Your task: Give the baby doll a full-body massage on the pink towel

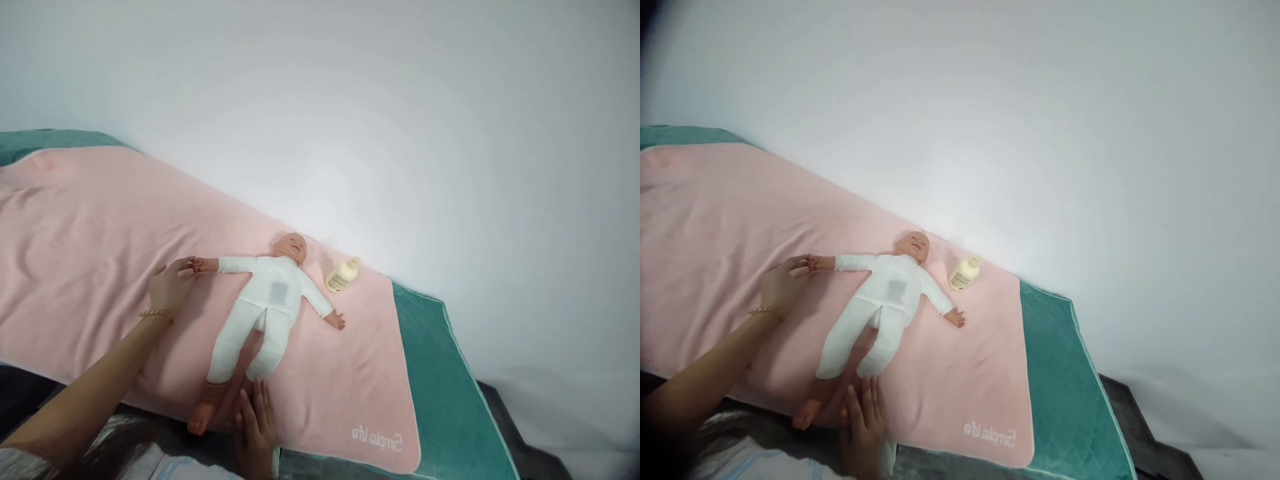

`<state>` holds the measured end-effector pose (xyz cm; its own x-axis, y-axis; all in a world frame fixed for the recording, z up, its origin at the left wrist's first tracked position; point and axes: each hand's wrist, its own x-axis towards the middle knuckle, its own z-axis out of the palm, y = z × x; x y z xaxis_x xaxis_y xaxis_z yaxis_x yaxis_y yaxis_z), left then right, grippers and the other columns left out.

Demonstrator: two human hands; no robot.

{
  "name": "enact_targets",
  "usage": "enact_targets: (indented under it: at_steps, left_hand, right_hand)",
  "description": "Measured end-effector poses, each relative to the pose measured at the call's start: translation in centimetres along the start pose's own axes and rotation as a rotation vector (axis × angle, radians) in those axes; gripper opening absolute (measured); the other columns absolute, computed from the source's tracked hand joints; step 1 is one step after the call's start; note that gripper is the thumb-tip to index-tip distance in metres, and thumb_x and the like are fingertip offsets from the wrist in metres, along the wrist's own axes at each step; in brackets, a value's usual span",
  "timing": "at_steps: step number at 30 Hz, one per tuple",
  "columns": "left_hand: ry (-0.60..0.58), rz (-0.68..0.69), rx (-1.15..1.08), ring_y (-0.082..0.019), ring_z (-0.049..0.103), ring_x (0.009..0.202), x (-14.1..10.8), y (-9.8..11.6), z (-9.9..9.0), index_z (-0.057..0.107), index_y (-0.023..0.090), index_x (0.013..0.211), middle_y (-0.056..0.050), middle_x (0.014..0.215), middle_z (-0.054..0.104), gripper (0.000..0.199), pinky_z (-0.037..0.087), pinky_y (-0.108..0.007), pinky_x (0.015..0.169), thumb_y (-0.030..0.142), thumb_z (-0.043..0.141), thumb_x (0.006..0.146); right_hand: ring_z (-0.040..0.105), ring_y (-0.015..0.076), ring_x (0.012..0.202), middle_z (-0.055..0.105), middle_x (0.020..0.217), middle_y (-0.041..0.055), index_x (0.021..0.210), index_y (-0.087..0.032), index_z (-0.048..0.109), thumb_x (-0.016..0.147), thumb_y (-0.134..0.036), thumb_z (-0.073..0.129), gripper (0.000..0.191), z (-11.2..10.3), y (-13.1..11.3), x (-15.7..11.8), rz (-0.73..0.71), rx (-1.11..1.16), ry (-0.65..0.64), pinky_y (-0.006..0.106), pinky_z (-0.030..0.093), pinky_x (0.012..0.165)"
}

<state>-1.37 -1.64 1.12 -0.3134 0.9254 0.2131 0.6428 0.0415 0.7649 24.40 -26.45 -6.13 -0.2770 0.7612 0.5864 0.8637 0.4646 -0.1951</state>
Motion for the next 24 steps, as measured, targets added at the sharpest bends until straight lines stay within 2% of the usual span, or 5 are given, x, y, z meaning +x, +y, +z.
enact_targets:
  at_steps: [6, 10, 14, 18, 24]
  left_hand:
    - [0.087, -0.127, -0.393, -0.025, 0.063, 0.106, -1.6, 1.9, 0.8, 0.059, 0.018, 0.130, -0.007, 0.116, 0.068, 0.056, 0.051, -0.037, 0.091, 0.035, 0.073, 0.078]
    - [0.092, -0.067, -0.391, -0.024, 0.065, 0.105, -2.1, 4.2, 1.2, 0.070, 0.022, 0.113, -0.002, 0.111, 0.071, 0.039, 0.050, -0.037, 0.096, 0.038, 0.074, 0.078]
    - [0.043, 0.187, -0.375, -0.024, 0.066, 0.100, -3.1, 6.4, 1.9, 0.072, 0.025, 0.104, 0.000, 0.107, 0.072, 0.029, 0.051, -0.037, 0.092, 0.043, 0.069, 0.082]
    - [0.004, 0.490, -0.380, -0.021, 0.066, 0.100, -4.7, 8.1, 2.9, 0.071, 0.025, 0.105, -0.002, 0.109, 0.072, 0.027, 0.051, -0.035, 0.091, 0.045, 0.061, 0.088]
    - [-0.049, 0.757, -0.290, -0.020, 0.067, 0.102, -6.0, 8.3, 4.5, 0.070, 0.024, 0.107, -0.003, 0.113, 0.071, 0.024, 0.052, -0.035, 0.090, 0.036, 0.052, 0.097]
  right_hand:
    - [0.050, 0.0264, 0.130, 0.050, 0.143, 0.0093, 0.143, -0.024, 0.044, 0.097, -0.020, 0.045, 0.047, -0.1, -0.3, 0.9, 0.077, 0.051, 0.005, 0.042, 0.055, 0.098]
    - [0.046, 0.0254, 0.134, 0.047, 0.146, 0.0083, 0.145, -0.026, 0.040, 0.097, -0.019, 0.046, 0.049, -1.0, -0.5, 3.2, 0.124, 0.099, 0.028, 0.042, 0.054, 0.099]
    - [0.036, 0.0250, 0.141, 0.041, 0.150, 0.0096, 0.146, -0.023, 0.037, 0.097, -0.017, 0.043, 0.050, -2.1, 0.8, 7.4, 0.120, 0.135, 0.083, 0.049, 0.047, 0.106]
    - [0.030, 0.0242, 0.144, 0.038, 0.152, 0.0088, 0.144, -0.022, 0.040, 0.097, -0.019, 0.041, 0.047, -3.2, 2.9, 11.7, 0.068, 0.192, -0.030, 0.053, 0.037, 0.113]
    - [0.028, 0.0214, 0.145, 0.038, 0.152, 0.0076, 0.145, -0.021, 0.038, 0.097, -0.022, 0.040, 0.048, -4.3, 4.4, 14.8, 0.121, 0.315, -0.102, 0.051, 0.029, 0.118]
